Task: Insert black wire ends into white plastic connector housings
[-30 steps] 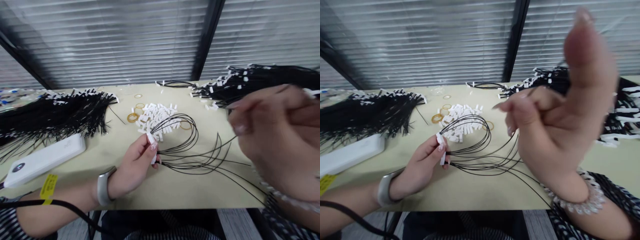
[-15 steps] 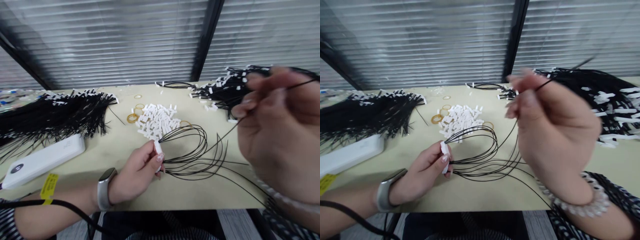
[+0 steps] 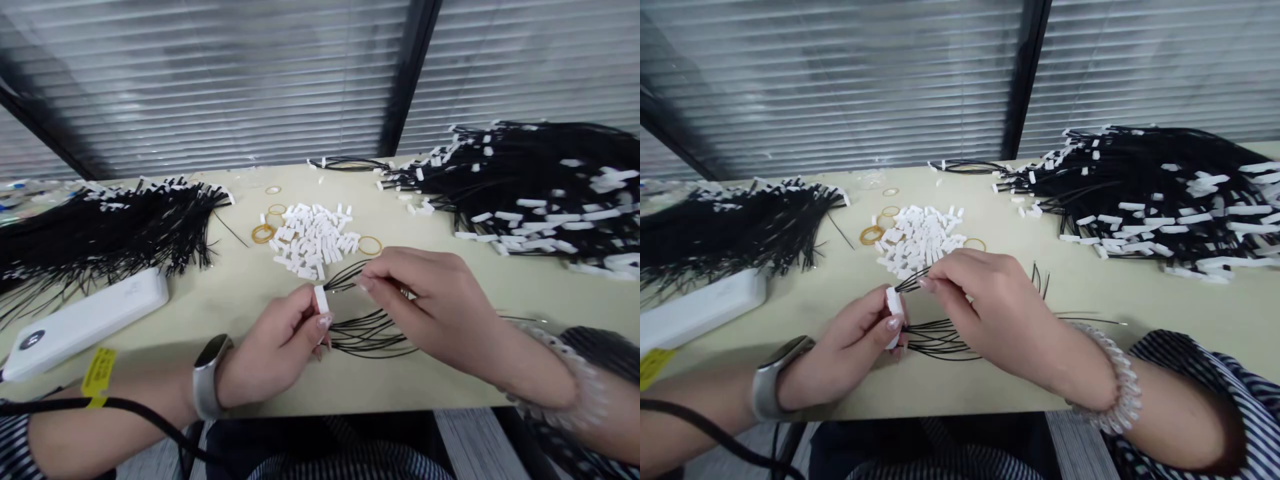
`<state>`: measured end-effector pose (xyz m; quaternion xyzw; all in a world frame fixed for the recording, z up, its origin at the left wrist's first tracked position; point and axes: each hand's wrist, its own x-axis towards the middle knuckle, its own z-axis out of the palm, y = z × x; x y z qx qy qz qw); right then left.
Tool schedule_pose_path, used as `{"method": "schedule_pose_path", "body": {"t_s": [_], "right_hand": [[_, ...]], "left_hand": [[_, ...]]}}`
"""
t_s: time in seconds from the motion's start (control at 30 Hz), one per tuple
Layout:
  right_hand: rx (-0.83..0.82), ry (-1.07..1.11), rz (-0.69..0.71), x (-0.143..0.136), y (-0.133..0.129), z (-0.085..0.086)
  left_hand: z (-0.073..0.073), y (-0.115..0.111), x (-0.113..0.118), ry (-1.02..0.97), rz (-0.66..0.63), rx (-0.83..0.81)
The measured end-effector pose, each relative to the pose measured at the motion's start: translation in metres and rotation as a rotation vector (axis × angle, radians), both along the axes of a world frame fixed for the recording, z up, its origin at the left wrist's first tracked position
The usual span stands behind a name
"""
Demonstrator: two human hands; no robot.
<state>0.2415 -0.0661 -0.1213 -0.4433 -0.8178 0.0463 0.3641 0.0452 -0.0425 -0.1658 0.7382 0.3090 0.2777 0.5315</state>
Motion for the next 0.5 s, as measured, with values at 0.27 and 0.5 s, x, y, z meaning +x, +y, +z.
{"method": "schedule_pose_path", "body": {"t_s": [0.27,0.5], "right_hand": [[-0.039,-0.190,-0.001,-0.0013,0.0007,-0.0031],[-0.049,-0.188,0.018,-0.0006,0.0017,-0.0023]], "left_hand": [[0.0023,-0.0033,-0.0003,0.073,-0.029,0.068],[0.0043,-0.0024,0.0012,0.074,-0.033,0.076]]}}
